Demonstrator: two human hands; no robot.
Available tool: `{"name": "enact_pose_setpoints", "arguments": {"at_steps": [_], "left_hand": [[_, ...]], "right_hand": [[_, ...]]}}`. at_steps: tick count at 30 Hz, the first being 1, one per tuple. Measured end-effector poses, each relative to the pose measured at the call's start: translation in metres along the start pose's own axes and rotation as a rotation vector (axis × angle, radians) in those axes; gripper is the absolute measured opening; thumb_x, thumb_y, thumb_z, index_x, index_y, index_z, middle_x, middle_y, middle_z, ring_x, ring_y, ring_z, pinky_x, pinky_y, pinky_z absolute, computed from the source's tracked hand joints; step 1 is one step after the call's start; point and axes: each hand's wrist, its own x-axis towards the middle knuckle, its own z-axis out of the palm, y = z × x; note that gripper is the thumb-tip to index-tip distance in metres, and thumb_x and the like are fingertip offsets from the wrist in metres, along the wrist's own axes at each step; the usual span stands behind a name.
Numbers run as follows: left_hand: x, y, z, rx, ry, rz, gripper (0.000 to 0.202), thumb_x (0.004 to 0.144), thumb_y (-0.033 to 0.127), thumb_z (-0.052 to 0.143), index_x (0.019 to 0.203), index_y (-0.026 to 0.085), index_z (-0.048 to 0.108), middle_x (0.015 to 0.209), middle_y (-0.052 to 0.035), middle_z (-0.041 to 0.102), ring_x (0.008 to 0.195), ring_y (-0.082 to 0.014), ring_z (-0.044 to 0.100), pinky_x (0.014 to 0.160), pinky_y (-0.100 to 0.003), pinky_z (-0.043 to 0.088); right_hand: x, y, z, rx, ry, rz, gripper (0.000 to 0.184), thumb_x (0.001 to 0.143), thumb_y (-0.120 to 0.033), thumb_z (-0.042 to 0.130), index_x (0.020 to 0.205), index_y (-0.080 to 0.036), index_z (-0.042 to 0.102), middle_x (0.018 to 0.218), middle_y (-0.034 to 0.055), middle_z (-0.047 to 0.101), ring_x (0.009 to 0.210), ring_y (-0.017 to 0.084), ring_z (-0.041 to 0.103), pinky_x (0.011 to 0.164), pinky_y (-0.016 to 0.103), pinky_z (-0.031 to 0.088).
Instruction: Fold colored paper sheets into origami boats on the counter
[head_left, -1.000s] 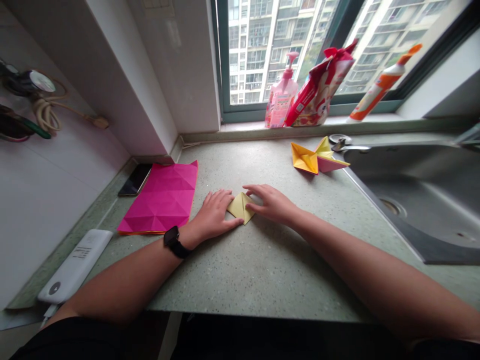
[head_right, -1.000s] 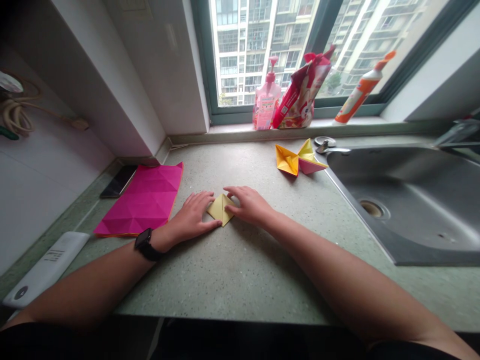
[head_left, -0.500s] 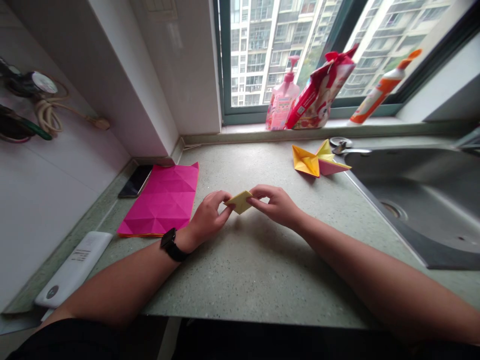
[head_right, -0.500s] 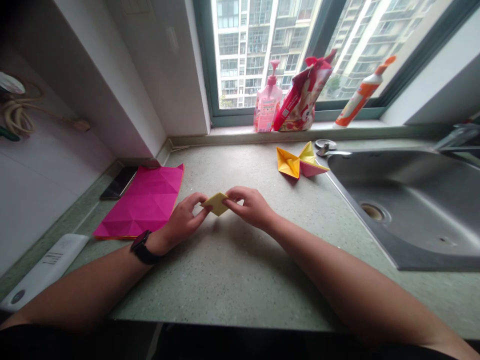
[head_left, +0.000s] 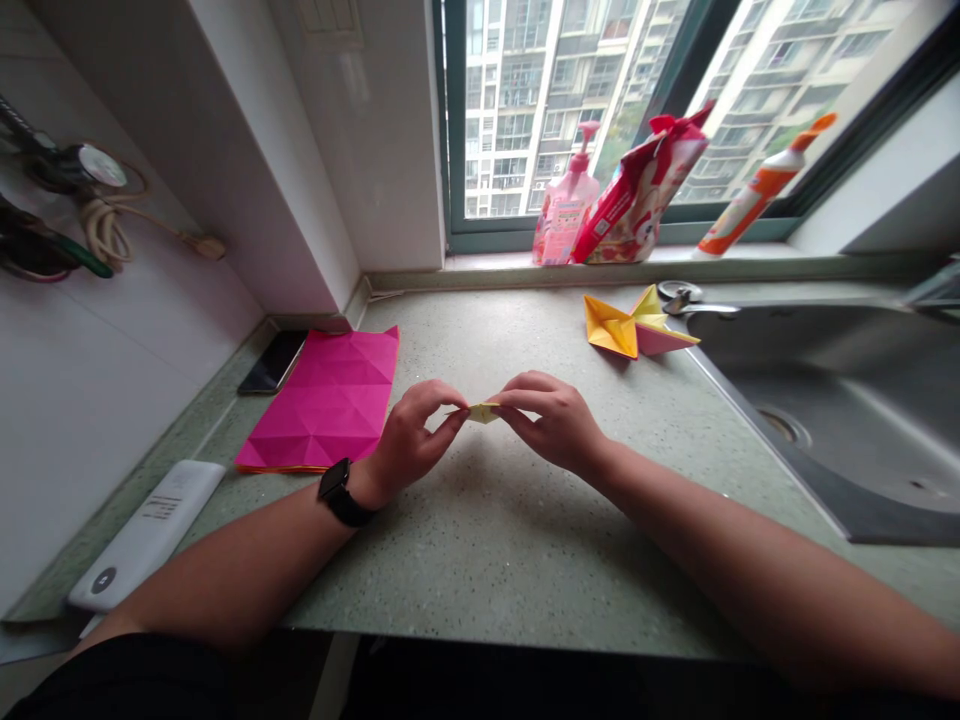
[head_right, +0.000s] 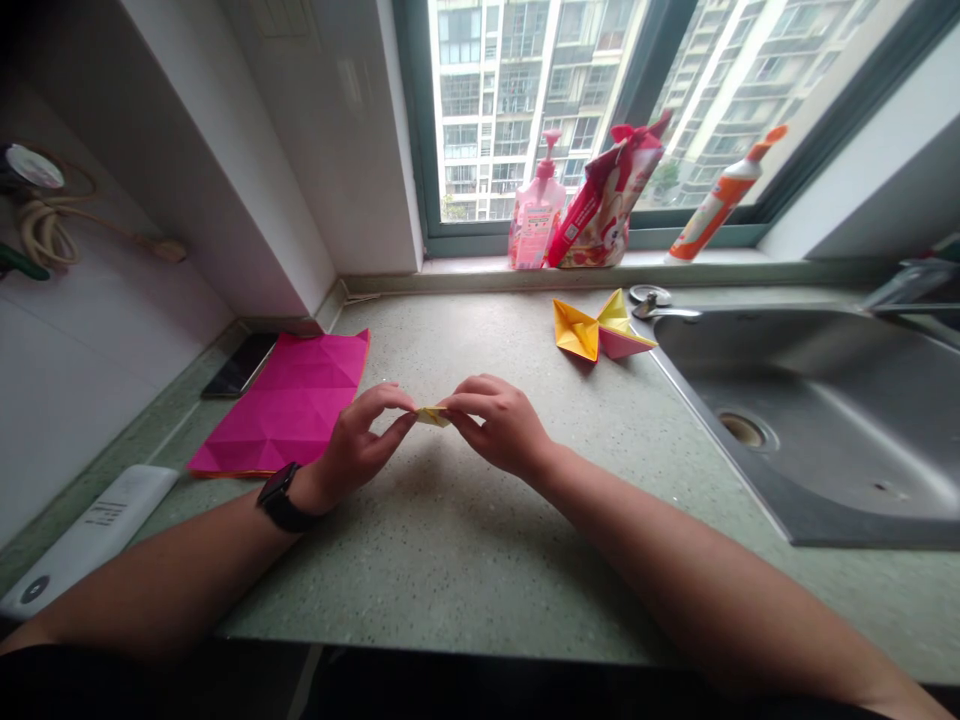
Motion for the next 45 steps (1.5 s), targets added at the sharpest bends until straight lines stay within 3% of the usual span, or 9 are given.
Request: {"name": "enact_pose_setpoints", "arguments": {"at_steps": [17, 25, 34, 39, 45], "left_hand": [[0.001, 0.005, -0.002, -0.102, -0.040, 0.090, 0.011, 0.100, 0.013, 0.073, 0.104, 0.024, 0.071, 0.101, -0.0052, 0.077, 0.096, -0.0200, 0.074, 0.100, -0.043, 0.059], [0.003, 0.011, -0.003, -0.185, -0.062, 0.082, 0.013, 0.099, 0.011, 0.075, 0.102, 0.023, 0.070, 0.100, -0.0048, 0.075, 0.095, -0.0186, 0.072, 0.090, -0.036, 0.060], [0.002, 0.012, -0.004, -0.241, -0.050, -0.079, 0.005, 0.106, 0.026, 0.068, 0.101, 0.023, 0.068, 0.103, -0.0075, 0.073, 0.098, -0.0217, 0.072, 0.092, -0.039, 0.060], [-0.002, -0.002, 0.003, -0.257, 0.062, -0.178, 0.013, 0.109, 0.036, 0.063, 0.106, 0.024, 0.062, 0.108, -0.0080, 0.068, 0.106, -0.0230, 0.068, 0.099, -0.041, 0.058], [-0.004, -0.015, 0.008, -0.266, 0.137, -0.298, 0.016, 0.111, 0.040, 0.058, 0.108, 0.024, 0.057, 0.111, -0.0068, 0.066, 0.109, -0.0221, 0.066, 0.103, -0.040, 0.055]], "right_hand": [[0.000, -0.008, 0.000, -0.107, -0.005, -0.165, 0.012, 0.108, -0.028, 0.069, 0.110, -0.026, 0.080, 0.092, 0.0031, 0.078, 0.082, 0.019, 0.068, 0.077, 0.036, 0.051], [0.002, -0.015, -0.001, -0.023, 0.026, -0.169, 0.010, 0.105, -0.025, 0.072, 0.104, -0.026, 0.081, 0.086, 0.0022, 0.078, 0.077, 0.018, 0.068, 0.073, 0.036, 0.053], [0.004, -0.017, -0.004, 0.109, 0.075, -0.005, 0.014, 0.104, -0.029, 0.070, 0.100, -0.028, 0.083, 0.087, 0.0038, 0.078, 0.076, 0.019, 0.071, 0.070, 0.036, 0.058], [0.008, -0.011, -0.010, 0.199, 0.183, 0.173, 0.017, 0.106, -0.034, 0.068, 0.096, -0.025, 0.080, 0.090, 0.0059, 0.077, 0.082, 0.020, 0.071, 0.073, 0.037, 0.060], [0.006, 0.017, -0.006, 0.399, 0.389, 0.418, 0.021, 0.105, -0.046, 0.069, 0.097, -0.027, 0.073, 0.093, 0.0022, 0.074, 0.087, 0.019, 0.070, 0.077, 0.035, 0.061]]}}
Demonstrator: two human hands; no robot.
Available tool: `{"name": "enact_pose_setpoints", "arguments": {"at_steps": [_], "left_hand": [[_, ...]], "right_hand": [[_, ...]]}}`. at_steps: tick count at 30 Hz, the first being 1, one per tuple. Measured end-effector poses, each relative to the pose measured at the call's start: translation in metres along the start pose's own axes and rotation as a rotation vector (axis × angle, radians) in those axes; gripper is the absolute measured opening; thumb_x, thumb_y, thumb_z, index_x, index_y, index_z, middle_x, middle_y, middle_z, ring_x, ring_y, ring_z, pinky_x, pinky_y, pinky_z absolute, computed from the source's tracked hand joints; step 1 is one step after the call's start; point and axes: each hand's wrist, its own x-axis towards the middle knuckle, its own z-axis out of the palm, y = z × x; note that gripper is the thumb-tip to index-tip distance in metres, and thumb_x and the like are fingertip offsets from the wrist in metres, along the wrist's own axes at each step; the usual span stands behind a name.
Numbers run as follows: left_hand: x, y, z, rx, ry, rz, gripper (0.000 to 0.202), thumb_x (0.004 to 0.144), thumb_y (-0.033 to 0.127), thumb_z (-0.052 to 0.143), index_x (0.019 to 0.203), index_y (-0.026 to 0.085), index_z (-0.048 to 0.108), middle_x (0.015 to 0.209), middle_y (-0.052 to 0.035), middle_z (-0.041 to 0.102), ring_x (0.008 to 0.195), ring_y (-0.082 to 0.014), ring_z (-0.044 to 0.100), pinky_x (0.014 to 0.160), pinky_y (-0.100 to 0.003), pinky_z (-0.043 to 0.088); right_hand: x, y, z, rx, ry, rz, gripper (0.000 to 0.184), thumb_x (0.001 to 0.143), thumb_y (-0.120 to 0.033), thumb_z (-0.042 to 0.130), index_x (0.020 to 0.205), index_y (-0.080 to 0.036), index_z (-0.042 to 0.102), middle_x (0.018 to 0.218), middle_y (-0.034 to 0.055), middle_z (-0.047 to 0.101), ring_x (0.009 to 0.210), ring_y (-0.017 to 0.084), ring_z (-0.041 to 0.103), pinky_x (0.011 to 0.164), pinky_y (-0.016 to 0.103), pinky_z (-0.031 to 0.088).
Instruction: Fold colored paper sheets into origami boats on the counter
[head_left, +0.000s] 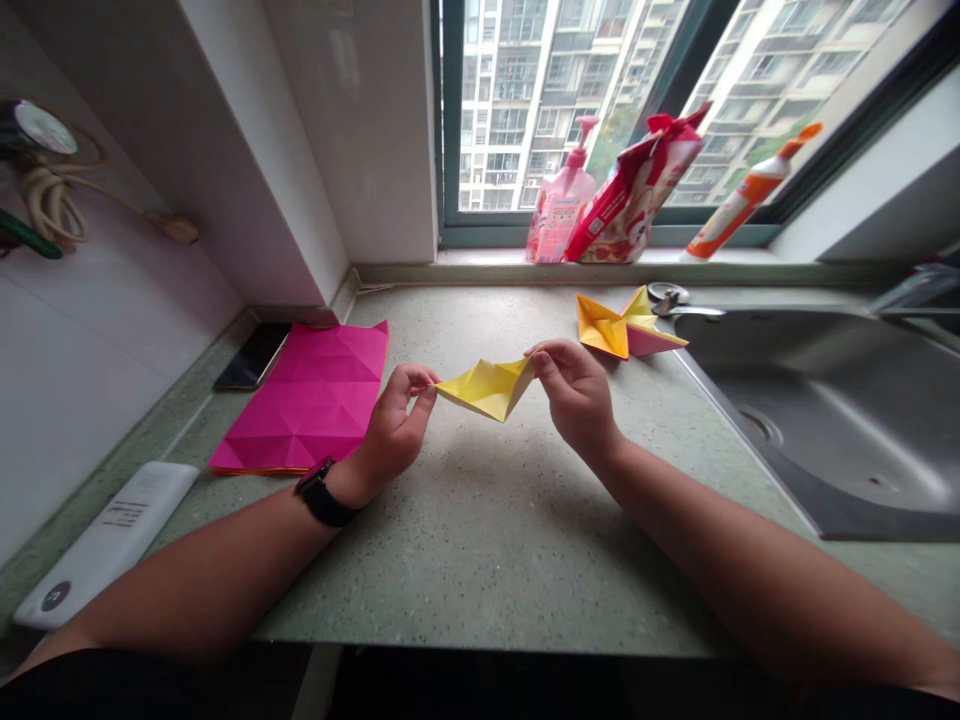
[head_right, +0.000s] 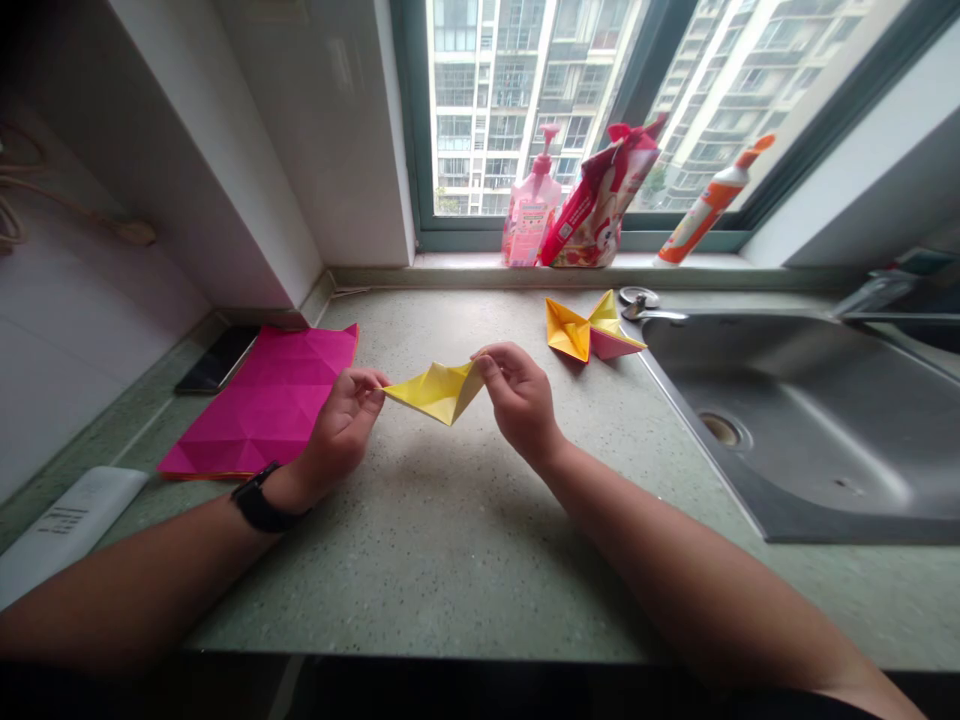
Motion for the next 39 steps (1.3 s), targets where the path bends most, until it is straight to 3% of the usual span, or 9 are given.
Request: {"name": "enact_pose_setpoints", "arguments": {"at_steps": [9, 19, 21, 24, 26, 28, 30, 34, 39], "left_hand": [[0.002, -0.011, -0.001, -0.059, 0.047, -0.091, 0.019, 0.111, 0.043, 0.057, 0.106, 0.025, 0.052, 0.114, -0.0057, 0.064, 0.105, -0.0192, 0.065, 0.098, -0.035, 0.054], [0.002, -0.018, -0.002, 0.006, 0.027, -0.094, 0.012, 0.111, 0.036, 0.055, 0.109, 0.025, 0.053, 0.117, -0.0069, 0.065, 0.106, -0.0194, 0.069, 0.097, -0.036, 0.057], [0.001, -0.016, -0.004, 0.095, 0.017, -0.041, 0.014, 0.108, 0.034, 0.059, 0.118, 0.026, 0.053, 0.125, -0.0088, 0.065, 0.117, -0.0224, 0.067, 0.101, -0.040, 0.057], [0.000, -0.006, -0.007, 0.299, -0.005, 0.123, 0.047, 0.098, 0.030, 0.073, 0.138, 0.027, 0.049, 0.145, -0.0144, 0.057, 0.139, -0.0311, 0.058, 0.114, -0.053, 0.052], [-0.001, 0.003, -0.009, 0.452, -0.045, 0.259, 0.060, 0.093, 0.027, 0.080, 0.145, 0.028, 0.049, 0.159, -0.0170, 0.048, 0.152, -0.0372, 0.047, 0.125, -0.063, 0.041], [-0.002, 0.011, -0.010, 0.568, -0.104, 0.360, 0.058, 0.092, 0.027, 0.082, 0.143, 0.031, 0.054, 0.169, -0.0150, 0.040, 0.161, -0.0410, 0.036, 0.130, -0.067, 0.033], [-0.004, 0.015, -0.010, 0.628, -0.168, 0.396, 0.051, 0.094, 0.030, 0.083, 0.139, 0.032, 0.059, 0.174, -0.0130, 0.036, 0.163, -0.0420, 0.032, 0.130, -0.067, 0.033], [-0.007, 0.012, -0.009, 0.634, -0.255, 0.362, 0.038, 0.098, 0.039, 0.079, 0.132, 0.027, 0.067, 0.176, -0.0157, 0.035, 0.152, -0.0410, 0.050, 0.121, -0.063, 0.048], [-0.006, 0.012, -0.008, 0.656, -0.305, 0.329, 0.021, 0.102, 0.034, 0.072, 0.120, 0.024, 0.075, 0.171, -0.0169, 0.044, 0.131, -0.0351, 0.068, 0.107, -0.055, 0.059]], "right_hand": [[0.009, 0.032, -0.004, 0.092, 0.140, 0.166, 0.028, 0.103, -0.057, 0.068, 0.098, -0.029, 0.064, 0.095, -0.0001, 0.067, 0.079, 0.015, 0.067, 0.066, 0.027, 0.062], [0.012, 0.037, -0.011, 0.046, 0.142, 0.133, 0.027, 0.106, -0.057, 0.062, 0.104, -0.031, 0.059, 0.098, 0.0008, 0.064, 0.085, 0.017, 0.070, 0.061, 0.025, 0.065], [0.012, 0.033, -0.009, 0.051, 0.148, 0.112, 0.026, 0.106, -0.056, 0.063, 0.102, -0.030, 0.061, 0.096, 0.0004, 0.063, 0.084, 0.016, 0.069, 0.063, 0.026, 0.067], [0.010, 0.024, -0.006, 0.059, 0.144, 0.097, 0.026, 0.104, -0.054, 0.067, 0.099, -0.029, 0.064, 0.095, 0.0010, 0.064, 0.082, 0.016, 0.068, 0.062, 0.028, 0.067], [0.007, 0.017, -0.005, 0.036, 0.118, 0.078, 0.024, 0.103, -0.052, 0.069, 0.098, -0.028, 0.067, 0.096, 0.0021, 0.067, 0.083, 0.017, 0.069, 0.061, 0.028, 0.068], [0.003, 0.010, -0.003, -0.002, 0.080, 0.042, 0.021, 0.104, -0.048, 0.069, 0.099, -0.027, 0.069, 0.098, 0.0029, 0.069, 0.083, 0.018, 0.069, 0.062, 0.030, 0.068], [-0.002, 0.002, 0.000, -0.035, 0.033, -0.001, 0.017, 0.105, -0.043, 0.068, 0.099, -0.027, 0.071, 0.098, 0.0033, 0.069, 0.084, 0.018, 0.069, 0.063, 0.032, 0.069], [-0.011, -0.013, 0.004, -0.078, -0.075, -0.069, 0.014, 0.106, -0.035, 0.064, 0.099, -0.027, 0.073, 0.099, 0.0046, 0.070, 0.086, 0.019, 0.069, 0.065, 0.034, 0.069], [-0.017, -0.025, 0.007, -0.083, -0.173, -0.152, 0.012, 0.107, -0.028, 0.063, 0.102, -0.026, 0.074, 0.099, 0.0056, 0.070, 0.086, 0.019, 0.070, 0.067, 0.036, 0.069]]}}
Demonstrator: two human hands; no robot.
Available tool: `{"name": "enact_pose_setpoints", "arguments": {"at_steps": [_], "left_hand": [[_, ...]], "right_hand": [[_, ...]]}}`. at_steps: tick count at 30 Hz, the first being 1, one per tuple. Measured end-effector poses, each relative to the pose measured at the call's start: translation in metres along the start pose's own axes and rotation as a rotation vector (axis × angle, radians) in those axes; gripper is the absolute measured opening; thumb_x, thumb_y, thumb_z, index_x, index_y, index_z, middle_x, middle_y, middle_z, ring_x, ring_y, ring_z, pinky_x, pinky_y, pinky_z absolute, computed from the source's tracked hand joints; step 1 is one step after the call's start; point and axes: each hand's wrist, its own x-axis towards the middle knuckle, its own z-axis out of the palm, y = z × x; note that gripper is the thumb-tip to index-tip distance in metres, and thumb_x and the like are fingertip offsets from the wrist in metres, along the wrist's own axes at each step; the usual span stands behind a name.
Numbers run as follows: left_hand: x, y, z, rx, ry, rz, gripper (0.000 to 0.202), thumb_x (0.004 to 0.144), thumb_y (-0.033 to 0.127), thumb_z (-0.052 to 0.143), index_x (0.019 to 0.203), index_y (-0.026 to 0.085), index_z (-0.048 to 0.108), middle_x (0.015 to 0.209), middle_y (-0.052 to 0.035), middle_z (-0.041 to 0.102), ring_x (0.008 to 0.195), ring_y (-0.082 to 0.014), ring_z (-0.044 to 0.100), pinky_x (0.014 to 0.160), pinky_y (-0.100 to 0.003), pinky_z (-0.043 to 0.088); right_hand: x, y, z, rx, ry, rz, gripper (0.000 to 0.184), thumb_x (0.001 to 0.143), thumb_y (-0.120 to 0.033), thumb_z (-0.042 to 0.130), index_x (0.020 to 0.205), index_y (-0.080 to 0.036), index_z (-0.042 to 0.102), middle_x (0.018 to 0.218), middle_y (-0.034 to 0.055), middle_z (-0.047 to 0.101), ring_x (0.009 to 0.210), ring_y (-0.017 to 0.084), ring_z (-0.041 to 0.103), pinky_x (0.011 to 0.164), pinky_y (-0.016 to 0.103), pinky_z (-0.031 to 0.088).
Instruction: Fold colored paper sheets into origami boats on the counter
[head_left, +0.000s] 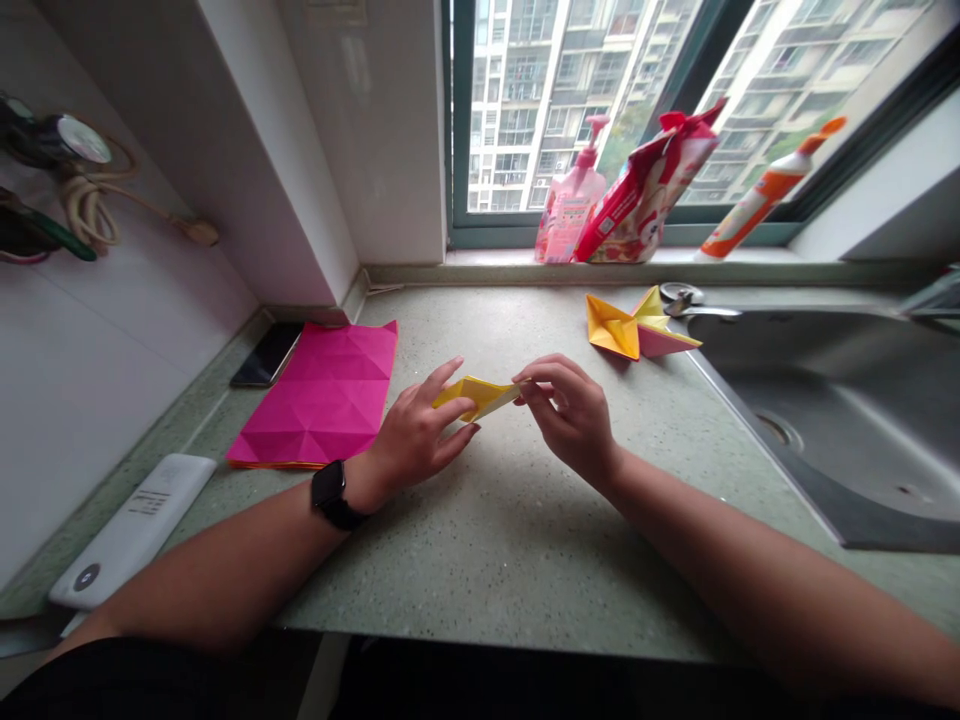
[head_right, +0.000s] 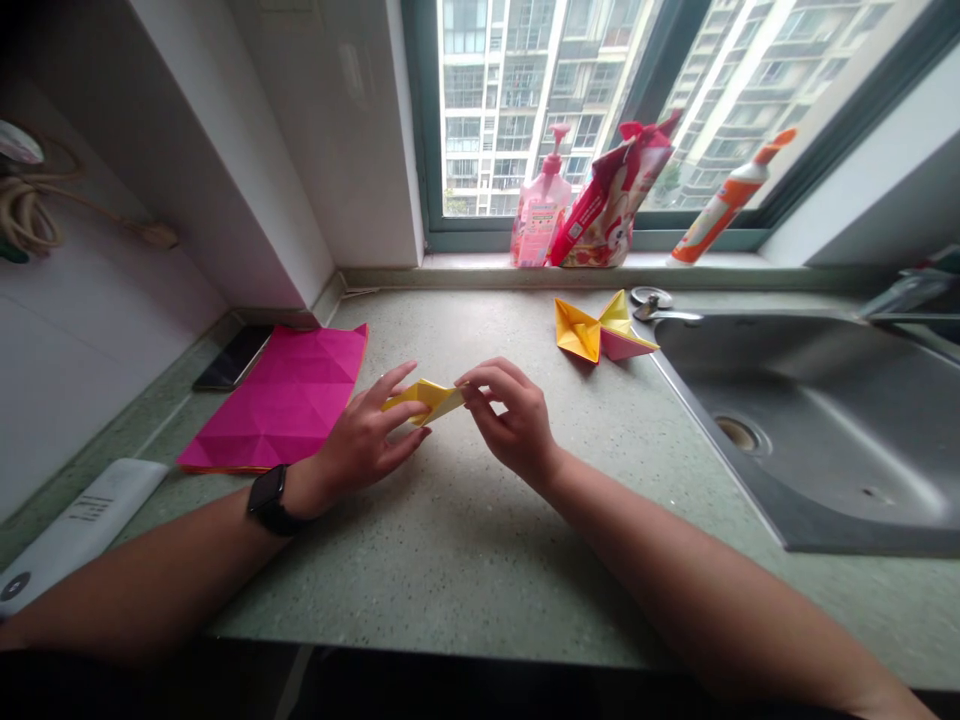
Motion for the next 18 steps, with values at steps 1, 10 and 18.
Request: {"name": "enact_pose_setpoints", "arguments": {"at_steps": [1, 10, 18], "left_hand": [[0.001, 0.001, -0.001, 0.007, -0.010, 0.004, 0.019, 0.102, 0.033, 0.071, 0.118, 0.023, 0.076, 0.170, -0.0177, 0.047, 0.130, -0.0350, 0.069, 0.106, -0.054, 0.059], [0.006, -0.003, 0.000, -0.115, 0.051, 0.000, 0.016, 0.109, 0.026, 0.061, 0.108, 0.022, 0.076, 0.112, -0.0091, 0.079, 0.102, -0.0243, 0.074, 0.090, -0.039, 0.059], [-0.001, 0.001, 0.002, -0.280, 0.136, -0.175, 0.024, 0.109, 0.030, 0.061, 0.131, 0.024, 0.060, 0.106, -0.0053, 0.079, 0.092, -0.0190, 0.078, 0.079, -0.029, 0.060]], "right_hand": [[0.000, -0.001, 0.000, 0.006, -0.013, -0.017, 0.012, 0.107, -0.026, 0.062, 0.102, -0.026, 0.074, 0.099, 0.0056, 0.069, 0.085, 0.019, 0.070, 0.068, 0.036, 0.069], [0.000, 0.006, 0.001, 0.019, -0.040, 0.028, 0.009, 0.104, -0.035, 0.069, 0.107, -0.026, 0.069, 0.100, 0.0051, 0.073, 0.089, 0.020, 0.072, 0.070, 0.035, 0.066], [0.000, 0.024, 0.006, 0.113, -0.211, 0.311, 0.026, 0.099, -0.048, 0.075, 0.105, -0.024, 0.069, 0.093, 0.0039, 0.077, 0.084, 0.019, 0.074, 0.074, 0.035, 0.063]]}}
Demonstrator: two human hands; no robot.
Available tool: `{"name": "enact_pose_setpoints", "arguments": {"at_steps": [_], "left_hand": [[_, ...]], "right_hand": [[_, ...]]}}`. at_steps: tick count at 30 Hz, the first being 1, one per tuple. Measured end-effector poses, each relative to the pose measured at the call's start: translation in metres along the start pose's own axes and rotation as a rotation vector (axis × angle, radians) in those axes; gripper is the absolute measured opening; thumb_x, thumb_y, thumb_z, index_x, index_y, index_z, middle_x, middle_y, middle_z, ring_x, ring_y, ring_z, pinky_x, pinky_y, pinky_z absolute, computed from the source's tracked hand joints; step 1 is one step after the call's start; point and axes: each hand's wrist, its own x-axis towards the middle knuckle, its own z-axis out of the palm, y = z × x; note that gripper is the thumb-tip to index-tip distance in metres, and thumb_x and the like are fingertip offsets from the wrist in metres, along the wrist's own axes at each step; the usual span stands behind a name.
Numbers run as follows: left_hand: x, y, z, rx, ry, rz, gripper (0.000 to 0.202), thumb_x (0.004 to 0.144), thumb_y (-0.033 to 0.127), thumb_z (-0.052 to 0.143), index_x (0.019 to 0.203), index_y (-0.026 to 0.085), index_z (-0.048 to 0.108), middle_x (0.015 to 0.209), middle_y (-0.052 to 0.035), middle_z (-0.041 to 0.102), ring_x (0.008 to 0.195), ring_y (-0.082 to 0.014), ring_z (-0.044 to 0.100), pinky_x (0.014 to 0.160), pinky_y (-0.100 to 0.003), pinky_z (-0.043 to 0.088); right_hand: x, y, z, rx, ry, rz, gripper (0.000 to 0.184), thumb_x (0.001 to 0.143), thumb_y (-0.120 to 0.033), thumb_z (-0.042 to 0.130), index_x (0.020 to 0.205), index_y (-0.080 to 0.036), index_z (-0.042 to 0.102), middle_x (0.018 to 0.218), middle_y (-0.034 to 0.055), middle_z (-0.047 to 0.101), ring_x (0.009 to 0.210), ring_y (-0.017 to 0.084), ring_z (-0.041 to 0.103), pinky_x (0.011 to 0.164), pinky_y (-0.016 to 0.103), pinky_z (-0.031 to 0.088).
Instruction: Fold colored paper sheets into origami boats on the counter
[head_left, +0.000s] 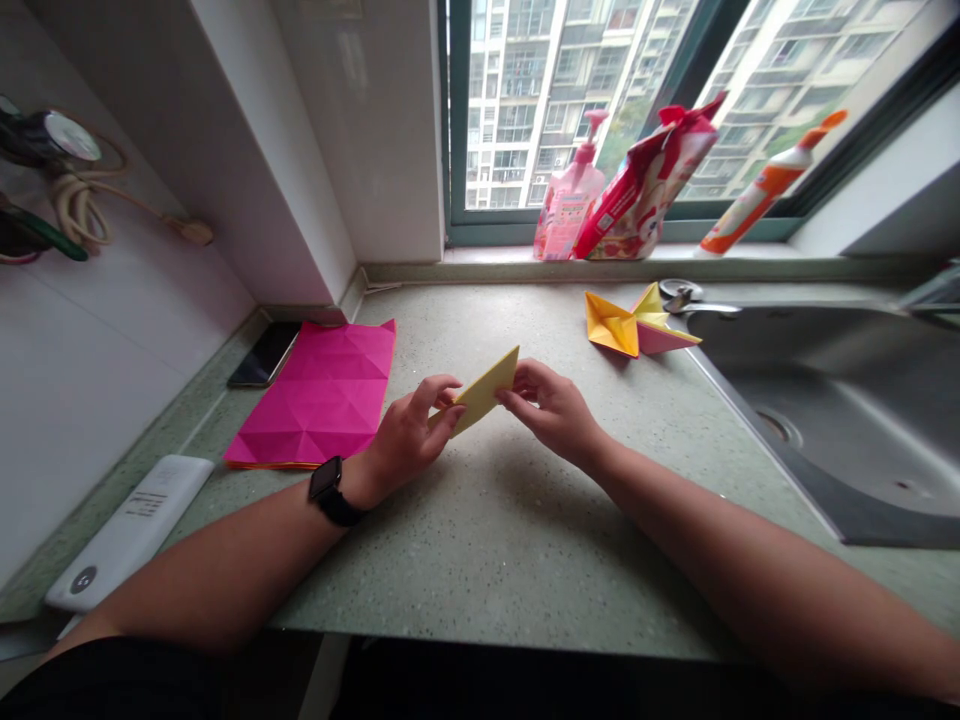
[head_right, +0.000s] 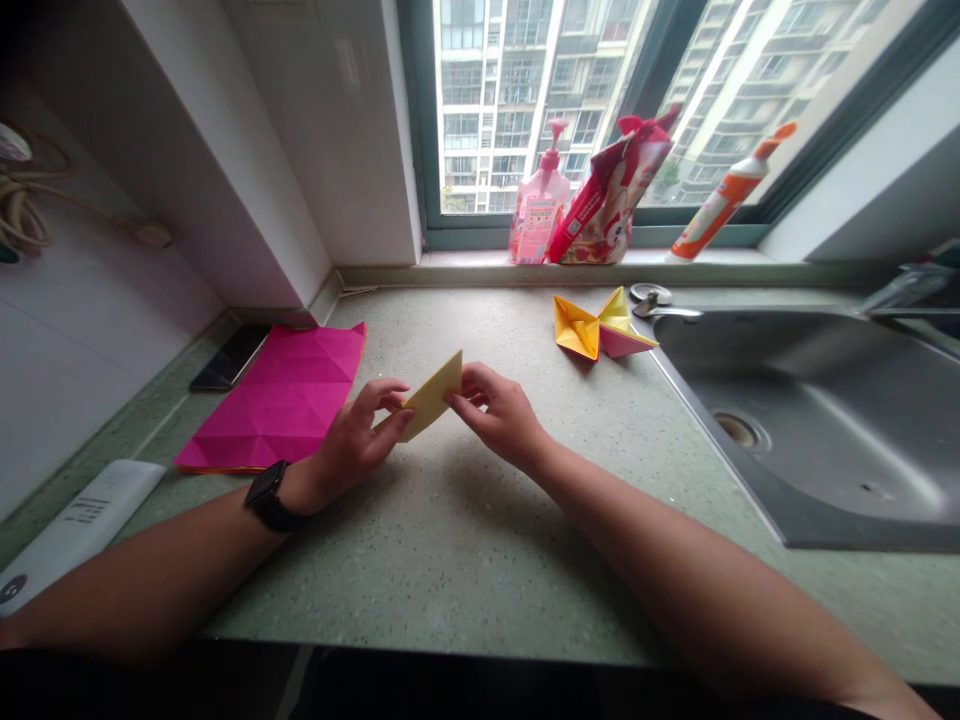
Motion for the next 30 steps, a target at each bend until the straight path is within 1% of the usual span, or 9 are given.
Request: {"name": "enact_pose_setpoints", "arguments": {"at_steps": [7, 10, 12, 14, 18, 21, 23, 27, 30], "left_hand": [[0.002, 0.004, -0.001, -0.109, -0.150, -0.172, 0.025, 0.111, 0.033, 0.053, 0.134, 0.025, 0.058, 0.093, -0.0008, 0.080, 0.078, -0.0167, 0.077, 0.072, -0.027, 0.058], [0.003, -0.001, 0.001, 0.005, -0.174, -0.106, 0.028, 0.109, 0.033, 0.056, 0.136, 0.022, 0.059, 0.108, -0.0062, 0.081, 0.099, -0.0226, 0.078, 0.091, -0.037, 0.062], [0.004, -0.004, 0.002, 0.109, -0.183, 0.025, 0.030, 0.109, 0.032, 0.057, 0.137, 0.020, 0.061, 0.130, -0.0125, 0.076, 0.125, -0.0284, 0.071, 0.111, -0.048, 0.056], [0.003, -0.006, 0.003, 0.180, -0.249, 0.155, 0.033, 0.110, 0.029, 0.055, 0.140, 0.020, 0.062, 0.147, -0.0145, 0.069, 0.144, -0.0309, 0.061, 0.125, -0.055, 0.046], [-0.001, -0.004, 0.010, 0.252, -0.449, 0.275, 0.043, 0.113, 0.026, 0.046, 0.156, 0.022, 0.056, 0.163, -0.0127, 0.058, 0.160, -0.0298, 0.046, 0.134, -0.058, 0.036], [-0.004, -0.004, 0.016, 0.283, -0.574, 0.264, 0.049, 0.115, 0.029, 0.042, 0.162, 0.019, 0.050, 0.169, -0.0137, 0.053, 0.162, -0.0299, 0.043, 0.135, -0.056, 0.035], [-0.005, -0.007, 0.019, 0.310, -0.638, 0.224, 0.051, 0.116, 0.031, 0.039, 0.165, 0.017, 0.047, 0.171, -0.0142, 0.050, 0.161, -0.0300, 0.044, 0.135, -0.054, 0.033], [-0.005, -0.010, 0.020, 0.358, -0.723, 0.159, 0.056, 0.118, 0.038, 0.035, 0.170, 0.017, 0.040, 0.176, -0.0138, 0.041, 0.166, -0.0294, 0.037, 0.137, -0.054, 0.026], [-0.004, -0.009, 0.018, 0.383, -0.769, 0.141, 0.060, 0.119, 0.044, 0.030, 0.173, 0.018, 0.034, 0.179, -0.0127, 0.035, 0.169, -0.0275, 0.028, 0.138, -0.053, 0.020]], "right_hand": [[0.004, 0.006, 0.000, 0.248, -0.118, 0.153, 0.034, 0.094, -0.049, 0.079, 0.111, -0.024, 0.063, 0.083, -0.0004, 0.072, 0.069, 0.016, 0.066, 0.064, 0.033, 0.056], [0.006, 0.016, -0.003, 0.215, -0.127, 0.234, 0.040, 0.090, -0.047, 0.080, 0.115, -0.024, 0.060, 0.076, -0.0040, 0.068, 0.064, 0.015, 0.064, 0.062, 0.032, 0.052], [0.007, 0.023, -0.006, 0.137, -0.125, 0.264, 0.041, 0.090, -0.046, 0.079, 0.119, -0.024, 0.060, 0.073, -0.0056, 0.066, 0.063, 0.015, 0.062, 0.060, 0.031, 0.049], [0.008, 0.029, -0.009, 0.002, -0.123, 0.253, 0.041, 0.091, -0.043, 0.076, 0.123, -0.024, 0.061, 0.072, -0.0062, 0.065, 0.063, 0.016, 0.060, 0.061, 0.031, 0.047], [0.009, 0.036, -0.014, -0.339, -0.118, 0.155, 0.046, 0.092, -0.032, 0.074, 0.136, -0.024, 0.062, 0.080, -0.0029, 0.072, 0.069, 0.018, 0.064, 0.071, 0.035, 0.052], [0.011, 0.042, -0.018, -0.481, -0.103, 0.072, 0.055, 0.092, -0.024, 0.073, 0.145, -0.024, 0.061, 0.101, 0.0043, 0.079, 0.086, 0.022, 0.072, 0.084, 0.039, 0.058], [0.013, 0.047, -0.020, -0.557, -0.087, -0.002, 0.052, 0.091, -0.023, 0.075, 0.143, -0.024, 0.065, 0.117, 0.0090, 0.078, 0.103, 0.026, 0.073, 0.096, 0.044, 0.059], [0.013, 0.055, -0.023, -0.697, -0.117, -0.094, 0.022, 0.096, -0.028, 0.076, 0.117, -0.027, 0.082, 0.127, 0.0114, 0.074, 0.120, 0.030, 0.069, 0.110, 0.049, 0.055], [0.012, 0.055, -0.022, -0.779, -0.145, -0.080, 0.015, 0.098, -0.029, 0.076, 0.108, -0.029, 0.086, 0.130, 0.0109, 0.074, 0.119, 0.031, 0.069, 0.110, 0.051, 0.055]]}}
